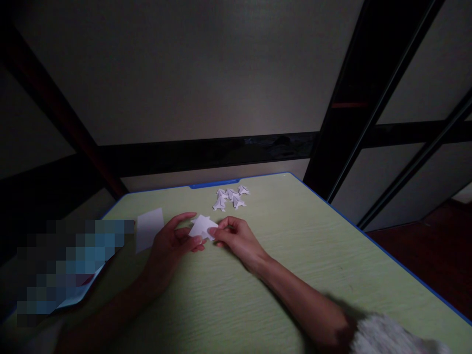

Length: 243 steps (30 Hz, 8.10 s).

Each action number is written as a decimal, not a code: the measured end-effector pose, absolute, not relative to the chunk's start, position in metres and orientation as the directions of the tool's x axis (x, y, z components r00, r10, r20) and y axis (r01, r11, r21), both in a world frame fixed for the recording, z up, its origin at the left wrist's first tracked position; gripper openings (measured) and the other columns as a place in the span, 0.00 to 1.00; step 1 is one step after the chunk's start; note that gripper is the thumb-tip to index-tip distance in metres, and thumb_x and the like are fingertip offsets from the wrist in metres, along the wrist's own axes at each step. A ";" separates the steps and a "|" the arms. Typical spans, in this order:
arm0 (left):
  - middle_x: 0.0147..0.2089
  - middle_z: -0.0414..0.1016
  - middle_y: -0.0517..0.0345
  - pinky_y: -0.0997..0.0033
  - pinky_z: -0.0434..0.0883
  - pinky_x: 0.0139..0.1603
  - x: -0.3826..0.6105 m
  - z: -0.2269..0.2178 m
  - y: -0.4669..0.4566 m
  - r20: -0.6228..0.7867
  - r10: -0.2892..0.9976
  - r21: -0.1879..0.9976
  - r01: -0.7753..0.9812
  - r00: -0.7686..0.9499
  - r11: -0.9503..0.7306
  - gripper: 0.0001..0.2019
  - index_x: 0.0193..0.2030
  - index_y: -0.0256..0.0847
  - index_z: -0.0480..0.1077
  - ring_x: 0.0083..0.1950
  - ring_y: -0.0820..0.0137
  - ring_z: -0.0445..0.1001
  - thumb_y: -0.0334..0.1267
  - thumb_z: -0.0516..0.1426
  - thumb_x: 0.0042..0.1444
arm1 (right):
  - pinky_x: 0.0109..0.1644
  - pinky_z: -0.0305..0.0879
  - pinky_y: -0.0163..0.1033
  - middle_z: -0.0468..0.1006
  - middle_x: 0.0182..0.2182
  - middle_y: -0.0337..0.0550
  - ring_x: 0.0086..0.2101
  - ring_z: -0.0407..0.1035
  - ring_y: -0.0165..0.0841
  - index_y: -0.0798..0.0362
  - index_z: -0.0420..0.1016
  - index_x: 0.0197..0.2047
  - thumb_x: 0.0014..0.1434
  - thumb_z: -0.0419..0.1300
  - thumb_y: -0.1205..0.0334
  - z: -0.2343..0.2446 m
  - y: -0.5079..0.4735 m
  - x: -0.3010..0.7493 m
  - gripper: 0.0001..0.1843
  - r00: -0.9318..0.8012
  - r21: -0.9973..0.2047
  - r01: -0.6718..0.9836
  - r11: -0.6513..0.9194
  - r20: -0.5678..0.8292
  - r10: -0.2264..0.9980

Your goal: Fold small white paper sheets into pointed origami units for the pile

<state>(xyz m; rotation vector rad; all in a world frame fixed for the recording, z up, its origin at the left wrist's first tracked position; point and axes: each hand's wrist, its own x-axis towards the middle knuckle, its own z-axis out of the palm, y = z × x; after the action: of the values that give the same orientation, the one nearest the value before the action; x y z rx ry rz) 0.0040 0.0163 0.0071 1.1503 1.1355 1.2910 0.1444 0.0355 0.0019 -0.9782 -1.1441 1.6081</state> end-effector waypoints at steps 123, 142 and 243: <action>0.20 0.70 0.67 0.79 0.63 0.23 0.003 0.004 0.019 0.016 1.000 0.999 -0.035 0.018 -0.015 0.29 0.44 0.40 0.55 0.22 0.75 0.70 0.28 0.61 0.33 | 0.40 0.55 0.37 0.62 0.33 0.41 0.35 0.60 0.30 0.56 0.73 0.23 0.40 0.63 0.58 -0.006 0.036 0.147 0.09 -0.340 -0.981 -0.109 0.163 0.191 0.921; 0.21 0.72 0.64 0.78 0.63 0.24 0.005 0.006 0.018 -0.031 0.997 0.998 -0.048 0.076 0.035 0.23 0.38 0.38 0.59 0.23 0.74 0.70 0.28 0.61 0.33 | 0.29 0.55 0.33 0.67 0.22 0.35 0.23 0.61 0.25 0.55 0.68 0.31 0.37 0.64 0.62 -0.003 0.034 0.143 0.15 -0.306 -0.972 -0.234 0.010 0.083 0.948; 0.20 0.69 0.59 0.80 0.67 0.22 -0.002 0.003 0.013 0.563 0.813 0.725 0.384 0.146 -0.571 0.07 0.20 0.37 0.72 0.22 0.77 0.68 0.26 0.54 0.42 | 0.23 0.49 0.31 0.69 0.14 0.35 0.17 0.58 0.22 0.59 0.71 0.20 0.33 0.66 0.65 -0.006 0.036 0.145 0.09 -0.272 -0.947 -0.302 -0.114 -0.029 0.962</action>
<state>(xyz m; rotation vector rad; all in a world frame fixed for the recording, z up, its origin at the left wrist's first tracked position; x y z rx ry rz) -0.0017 0.0132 0.0030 2.0198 1.1444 1.4094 0.1448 0.0365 -0.0056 -0.8794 -1.1138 1.5911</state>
